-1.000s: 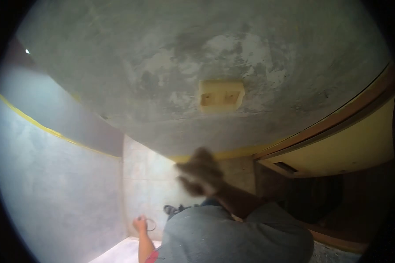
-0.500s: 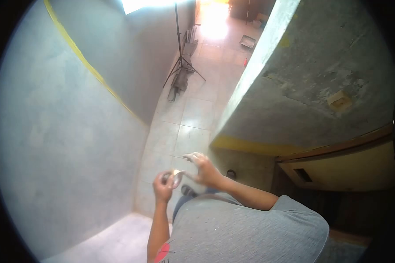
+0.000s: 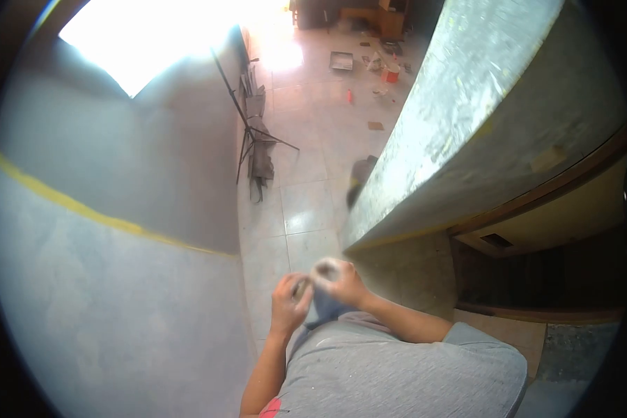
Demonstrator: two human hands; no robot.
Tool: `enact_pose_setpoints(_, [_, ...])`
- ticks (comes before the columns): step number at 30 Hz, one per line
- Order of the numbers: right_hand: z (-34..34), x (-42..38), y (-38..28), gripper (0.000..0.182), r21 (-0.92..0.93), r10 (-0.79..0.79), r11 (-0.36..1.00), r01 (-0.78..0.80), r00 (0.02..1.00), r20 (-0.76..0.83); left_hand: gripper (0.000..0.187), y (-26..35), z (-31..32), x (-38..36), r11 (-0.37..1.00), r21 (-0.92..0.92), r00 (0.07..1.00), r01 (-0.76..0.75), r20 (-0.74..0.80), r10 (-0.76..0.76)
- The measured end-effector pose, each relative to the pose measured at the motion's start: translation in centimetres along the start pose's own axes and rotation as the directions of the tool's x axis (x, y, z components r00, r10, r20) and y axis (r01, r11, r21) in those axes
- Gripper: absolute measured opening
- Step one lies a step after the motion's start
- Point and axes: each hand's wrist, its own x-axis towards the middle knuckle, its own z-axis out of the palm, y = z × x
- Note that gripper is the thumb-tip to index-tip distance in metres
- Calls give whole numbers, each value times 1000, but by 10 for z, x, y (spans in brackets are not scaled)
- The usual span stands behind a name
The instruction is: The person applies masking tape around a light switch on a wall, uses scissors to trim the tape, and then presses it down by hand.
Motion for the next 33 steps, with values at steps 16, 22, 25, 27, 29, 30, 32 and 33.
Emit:
enact_pose_setpoints(16, [11,144,-9,21,-55,-26,999,-1,868,-495,52,-37,-27,212,864,-326,841,383,509,-181])
enact_pose_setpoints(22, [37,167,-31,19,26,-9,999,41,692,-722,34,-5,-55,296,911,-300,542,282,834,106])
enact_pose_setpoints(25, [62,173,-38,23,-71,-46,997,-23,563,-825,21,-23,-58,329,938,-214,400,272,912,92])
enact_pose_setpoints(27, [79,170,-37,28,-151,-93,985,-77,498,-862,21,-23,-56,345,967,-159,262,200,960,103])
enact_pose_setpoints(29, [98,161,-35,29,-99,-54,991,-90,408,-911,21,-19,-47,346,984,-120,138,134,985,101])
enact_pose_setpoints(30, [96,143,-34,30,-46,-12,995,-87,356,-934,22,-10,-34,333,990,-89,68,105,994,83])
enact_pose_setpoints(32, [108,120,-30,33,19,51,994,-106,312,-949,24,-8,-28,319,999,-31,-65,36,997,33])
enact_pose_setpoints(33, [115,105,-25,34,9,39,992,-126,243,-969,26,-8,-22,305,1000,-25,-89,12,996,26])
